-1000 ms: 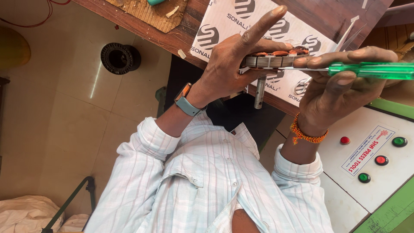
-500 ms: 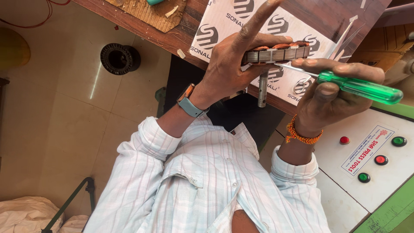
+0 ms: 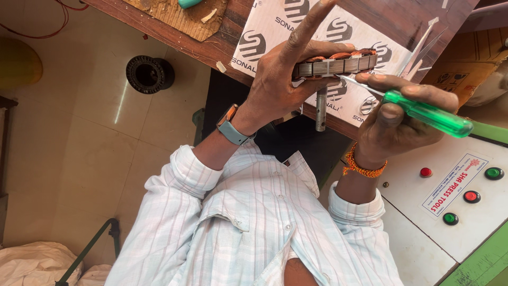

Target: The person holds a cylindrical electrical component with copper windings and uses a green-handled screwdriver to adjust or tighten parts of the assembly. The person rotates the component and repeatedly inserts the screwdriver into slots along the windings.

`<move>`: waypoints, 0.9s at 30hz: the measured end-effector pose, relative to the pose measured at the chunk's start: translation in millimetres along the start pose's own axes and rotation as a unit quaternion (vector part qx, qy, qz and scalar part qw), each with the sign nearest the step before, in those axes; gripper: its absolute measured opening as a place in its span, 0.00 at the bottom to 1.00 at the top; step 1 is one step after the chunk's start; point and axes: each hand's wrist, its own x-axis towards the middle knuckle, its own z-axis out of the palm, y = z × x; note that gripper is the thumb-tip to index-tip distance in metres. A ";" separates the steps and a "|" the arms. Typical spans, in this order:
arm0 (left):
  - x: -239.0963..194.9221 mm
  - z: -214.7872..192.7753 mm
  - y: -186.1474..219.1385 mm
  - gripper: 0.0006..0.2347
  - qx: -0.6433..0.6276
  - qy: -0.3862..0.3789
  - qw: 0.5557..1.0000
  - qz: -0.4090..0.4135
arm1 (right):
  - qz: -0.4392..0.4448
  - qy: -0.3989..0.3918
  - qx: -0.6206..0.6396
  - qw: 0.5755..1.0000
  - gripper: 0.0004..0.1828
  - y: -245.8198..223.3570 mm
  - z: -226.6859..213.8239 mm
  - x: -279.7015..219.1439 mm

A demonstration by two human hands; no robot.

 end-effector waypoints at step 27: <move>0.4 -2.0 -2.7 0.45 -0.031 -0.007 0.999 -0.029 | 0.189 0.148 0.219 0.946 0.12 16.5 11.3 -88.2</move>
